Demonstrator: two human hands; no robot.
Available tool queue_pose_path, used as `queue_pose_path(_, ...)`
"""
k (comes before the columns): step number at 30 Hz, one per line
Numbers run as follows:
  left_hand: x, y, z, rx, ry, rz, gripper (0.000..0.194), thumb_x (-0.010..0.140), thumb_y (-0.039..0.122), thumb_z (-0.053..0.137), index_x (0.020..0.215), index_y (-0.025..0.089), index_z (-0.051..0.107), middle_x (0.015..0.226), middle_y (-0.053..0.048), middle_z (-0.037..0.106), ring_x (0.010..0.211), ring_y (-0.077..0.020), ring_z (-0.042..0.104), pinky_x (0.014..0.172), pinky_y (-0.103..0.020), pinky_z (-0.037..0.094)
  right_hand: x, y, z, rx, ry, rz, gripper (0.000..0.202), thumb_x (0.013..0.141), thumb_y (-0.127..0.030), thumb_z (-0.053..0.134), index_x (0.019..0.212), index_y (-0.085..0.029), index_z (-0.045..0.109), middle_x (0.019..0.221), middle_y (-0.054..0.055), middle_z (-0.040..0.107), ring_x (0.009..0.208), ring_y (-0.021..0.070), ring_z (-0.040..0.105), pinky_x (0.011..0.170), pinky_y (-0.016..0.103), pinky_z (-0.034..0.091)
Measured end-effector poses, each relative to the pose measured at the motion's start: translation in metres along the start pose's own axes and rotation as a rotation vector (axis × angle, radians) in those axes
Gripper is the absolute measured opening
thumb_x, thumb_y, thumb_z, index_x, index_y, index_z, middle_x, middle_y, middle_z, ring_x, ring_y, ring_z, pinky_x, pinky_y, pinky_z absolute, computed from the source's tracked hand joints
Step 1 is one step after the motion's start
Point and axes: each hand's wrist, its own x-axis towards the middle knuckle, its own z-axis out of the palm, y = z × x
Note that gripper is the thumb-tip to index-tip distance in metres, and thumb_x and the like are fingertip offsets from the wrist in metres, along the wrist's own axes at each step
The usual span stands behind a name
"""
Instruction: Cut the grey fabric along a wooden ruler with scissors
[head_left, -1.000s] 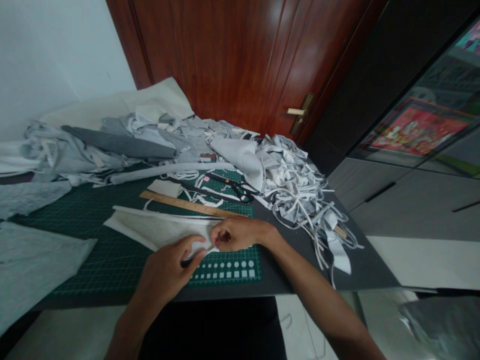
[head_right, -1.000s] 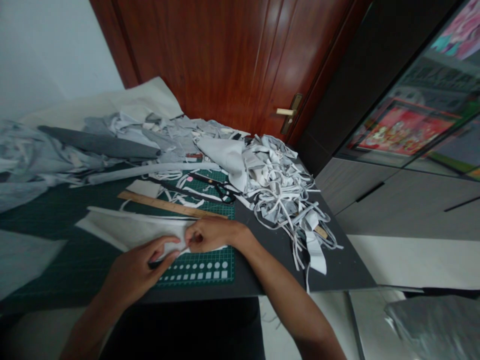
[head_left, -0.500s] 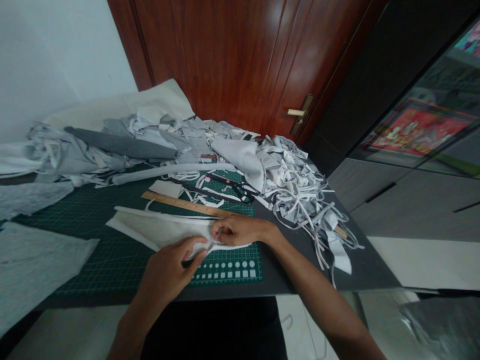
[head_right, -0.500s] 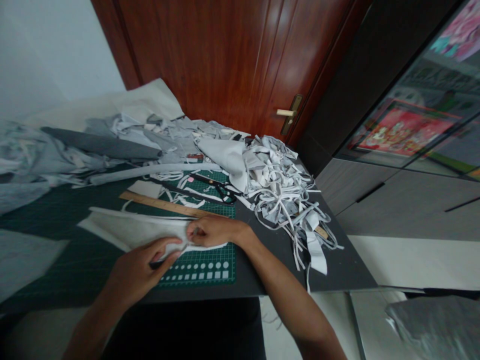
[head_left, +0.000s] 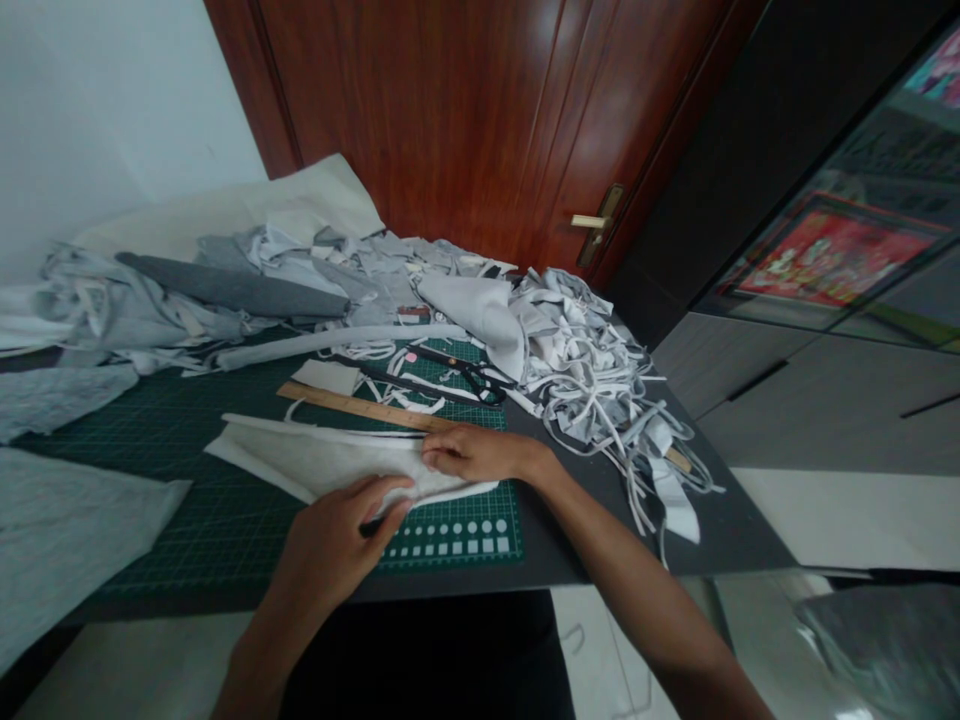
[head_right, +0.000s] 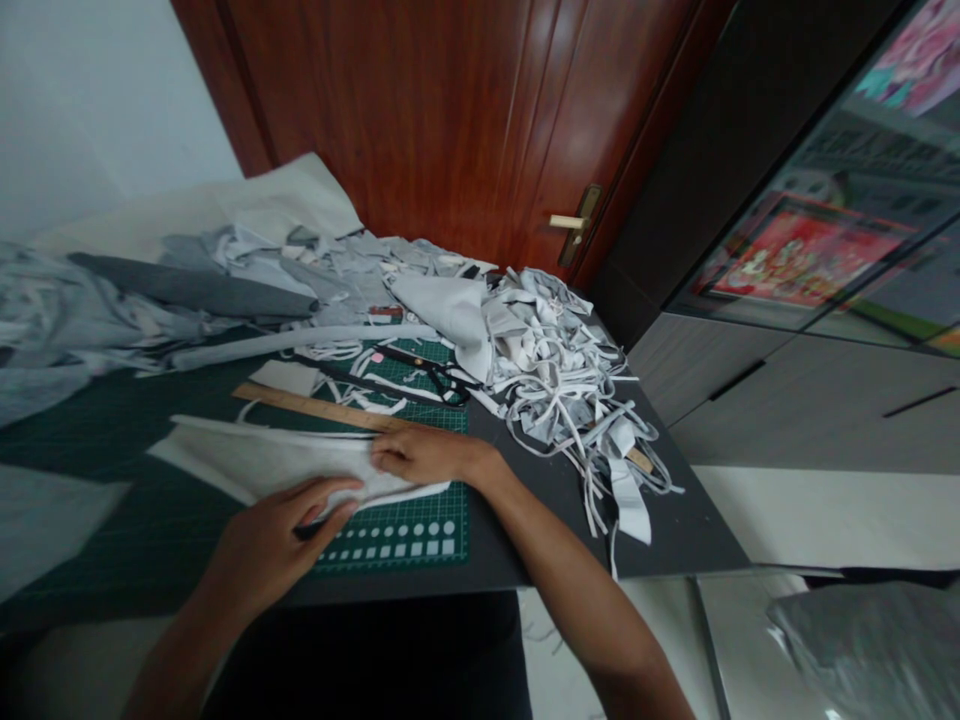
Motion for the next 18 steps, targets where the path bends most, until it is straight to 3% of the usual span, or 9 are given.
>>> queue_pose_path(5,-0.003,0.002,0.002,-0.02,0.057,0.209,0.035,0.102,0.032,0.048,0.112,0.029,0.082,0.1,-0.005,0.073,0.103,-0.0242,0.064,0.096,-0.035,0.053,0.001,0.005,0.004,-0.014,0.073,-0.001,0.015,0.105,-0.012,0.051,0.097,-0.017,0.063,0.107,0.007,0.068,0.103,0.0167,0.062,0.095,0.027,0.046)
queue_pose_path(8,-0.006,0.004,0.002,-0.012,0.06,0.293,0.038,0.098,0.018,0.048,0.113,0.029,0.081,0.105,-0.007,0.07,0.108,-0.0249,0.061,0.102,-0.039,0.053,0.002,0.007,0.007,-0.042,0.067,0.002,0.016,0.1,-0.006,0.054,0.095,-0.016,0.066,0.1,0.006,0.07,0.092,0.0162,0.062,0.089,0.027,0.047)
queue_pose_path(12,-0.01,0.008,0.002,-0.01,0.046,0.361,0.038,0.095,0.012,0.046,0.103,0.027,0.079,0.128,-0.006,0.071,0.13,-0.0278,0.057,0.113,-0.046,0.049,0.002,0.007,0.009,-0.073,0.068,0.0,0.02,0.094,-0.002,0.055,0.094,-0.016,0.068,0.091,0.003,0.07,0.082,0.0149,0.061,0.082,0.024,0.046)
queue_pose_path(18,-0.015,0.011,0.0,-0.09,-0.117,0.455,0.037,0.098,0.01,0.042,0.102,0.025,0.076,0.133,-0.003,0.076,0.14,-0.0202,0.06,0.124,-0.041,0.045,0.001,0.006,0.01,-0.097,0.046,0.009,0.017,0.094,-0.004,0.056,0.097,-0.016,0.069,0.075,-0.002,0.061,0.067,0.0126,0.054,0.068,0.022,0.041)
